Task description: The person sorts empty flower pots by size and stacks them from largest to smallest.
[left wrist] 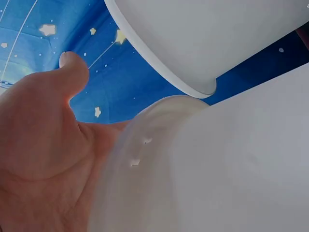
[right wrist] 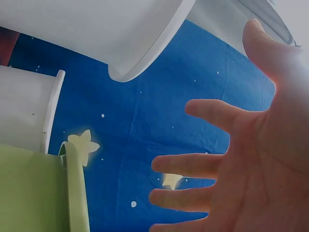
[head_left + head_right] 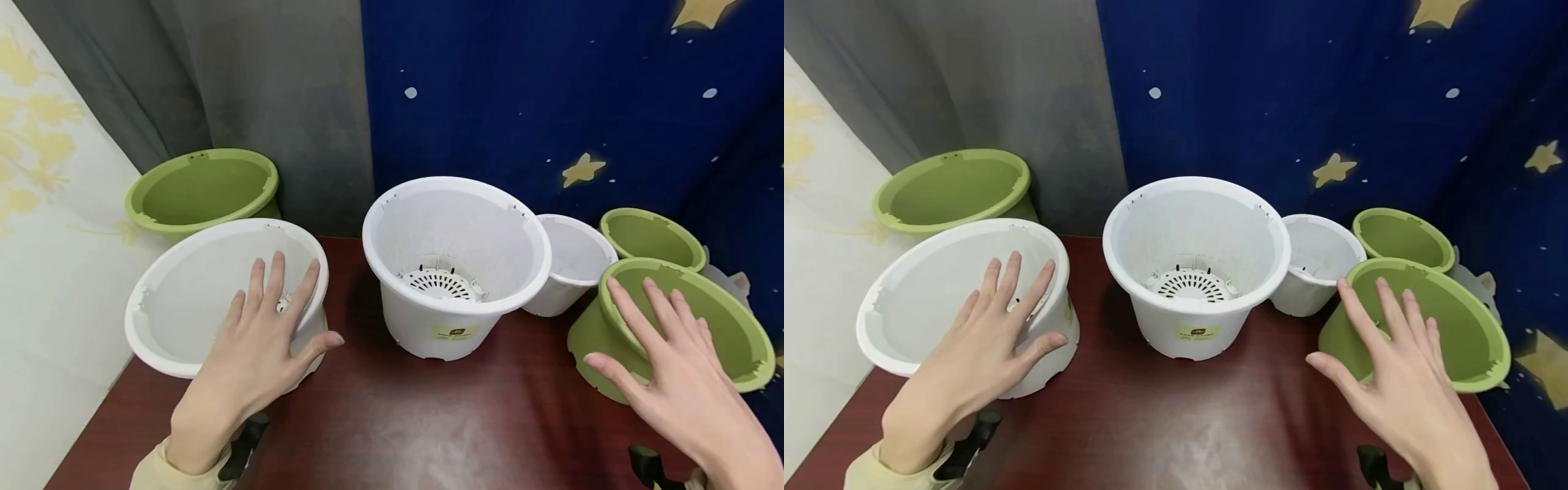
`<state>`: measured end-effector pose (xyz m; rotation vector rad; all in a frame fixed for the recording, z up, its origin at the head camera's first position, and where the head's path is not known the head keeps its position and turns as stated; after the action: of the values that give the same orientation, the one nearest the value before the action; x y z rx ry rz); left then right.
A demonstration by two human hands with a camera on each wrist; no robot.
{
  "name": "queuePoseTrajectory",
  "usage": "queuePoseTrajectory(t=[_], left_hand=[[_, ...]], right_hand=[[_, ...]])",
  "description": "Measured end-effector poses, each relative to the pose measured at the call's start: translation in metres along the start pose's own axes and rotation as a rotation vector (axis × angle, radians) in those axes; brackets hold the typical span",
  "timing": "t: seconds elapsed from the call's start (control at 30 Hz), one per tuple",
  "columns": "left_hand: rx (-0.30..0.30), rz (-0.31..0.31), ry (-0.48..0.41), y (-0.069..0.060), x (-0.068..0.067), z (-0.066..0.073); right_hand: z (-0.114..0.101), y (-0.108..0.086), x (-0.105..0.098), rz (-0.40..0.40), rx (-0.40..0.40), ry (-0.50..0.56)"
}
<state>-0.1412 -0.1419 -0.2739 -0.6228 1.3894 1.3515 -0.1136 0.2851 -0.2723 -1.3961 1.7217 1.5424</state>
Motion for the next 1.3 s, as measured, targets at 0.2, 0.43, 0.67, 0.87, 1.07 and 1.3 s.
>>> queuePoseTrajectory(t=[0.2, 0.43, 0.67, 0.87, 1.07, 1.3], left_hand=[[0.001, 0.037, -0.052, 0.001, -0.005, -0.002], [0.032, 0.111, -0.005, 0.0, -0.014, -0.002], [0.051, 0.187, 0.01, -0.003, -0.024, -0.005], [0.054, 0.244, 0.002, -0.005, -0.031, -0.007], [0.039, 0.265, -0.003, -0.007, -0.034, -0.012], [0.026, 0.278, 0.019, -0.009, -0.036, -0.019]], right_hand=[[-0.003, 0.004, 0.001, 0.001, 0.02, 0.039], [-0.008, 0.009, 0.002, -0.007, 0.045, 0.021], [-0.013, 0.012, 0.001, 0.059, 0.028, 0.078], [-0.018, 0.014, -0.002, 0.154, 0.005, 0.123], [-0.021, 0.019, -0.004, 0.194, 0.002, 0.135], [-0.021, 0.023, 0.0, 0.186, 0.019, 0.154]])
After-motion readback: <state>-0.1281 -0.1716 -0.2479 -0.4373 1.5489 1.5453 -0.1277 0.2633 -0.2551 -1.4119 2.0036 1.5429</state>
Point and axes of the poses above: each hand's wrist, its own y-axis towards the middle knuckle, its own x-axis out of the palm, z = x × y, the point moved 8 cm from there along y, towards the middle knuckle, and after that the axes turned 10 degrees about z, right-handed, at the moved point
